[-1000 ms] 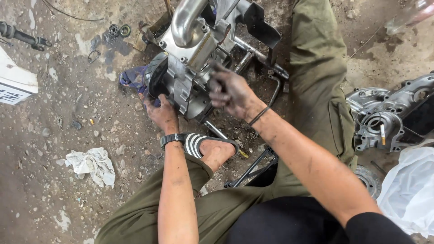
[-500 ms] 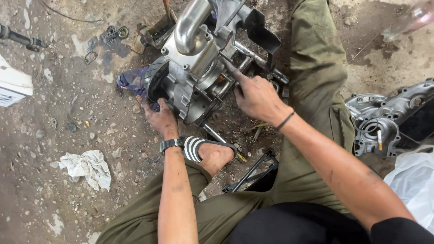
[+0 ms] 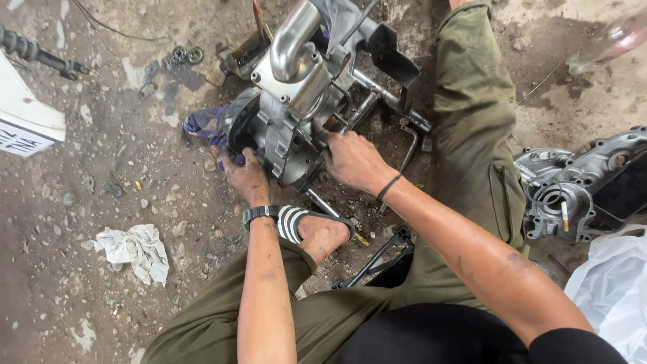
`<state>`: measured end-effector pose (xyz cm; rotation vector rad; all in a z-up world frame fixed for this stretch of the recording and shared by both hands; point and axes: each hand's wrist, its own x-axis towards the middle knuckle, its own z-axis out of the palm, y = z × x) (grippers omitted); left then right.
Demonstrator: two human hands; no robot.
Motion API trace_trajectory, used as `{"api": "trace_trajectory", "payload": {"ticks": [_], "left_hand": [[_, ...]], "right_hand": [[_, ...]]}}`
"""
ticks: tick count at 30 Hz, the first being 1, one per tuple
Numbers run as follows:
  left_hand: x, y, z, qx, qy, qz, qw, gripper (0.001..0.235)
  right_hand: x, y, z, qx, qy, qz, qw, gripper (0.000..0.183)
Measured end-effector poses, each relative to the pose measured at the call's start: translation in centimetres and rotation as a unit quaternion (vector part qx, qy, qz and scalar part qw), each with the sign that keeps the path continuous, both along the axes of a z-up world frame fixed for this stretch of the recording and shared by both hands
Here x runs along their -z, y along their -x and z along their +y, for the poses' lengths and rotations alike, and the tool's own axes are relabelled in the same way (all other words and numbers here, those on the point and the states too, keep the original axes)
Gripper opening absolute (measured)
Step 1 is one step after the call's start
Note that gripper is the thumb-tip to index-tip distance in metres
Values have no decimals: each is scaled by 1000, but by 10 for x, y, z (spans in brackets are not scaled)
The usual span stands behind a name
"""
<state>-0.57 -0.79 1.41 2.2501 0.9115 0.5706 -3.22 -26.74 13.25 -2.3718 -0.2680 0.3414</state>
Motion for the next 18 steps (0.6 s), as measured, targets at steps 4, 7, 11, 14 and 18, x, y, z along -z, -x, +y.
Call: {"api": "trace_trajectory", "payload": {"ticks": [4,7,11,14,18], "left_hand": [[11,-6,6,9,-2,-24,1000,43],[13,0,6,28,-25,-45,998,41],[10,3,3,38,-19,-56,998,39],[12,2,7,48,-44,-51,997,35],[9,3,7,49,-25,-64,996,35]], "right_hand": [[30,2,-13,26,-221,110,969,33],[48,-2,-21,79,-502,225,831,43],[36,3,-14,195,-559,153,792,13],[27,6,-6,187,-348,-35,918,30],[-56,32,2,156,-292,53,942,41]]}}
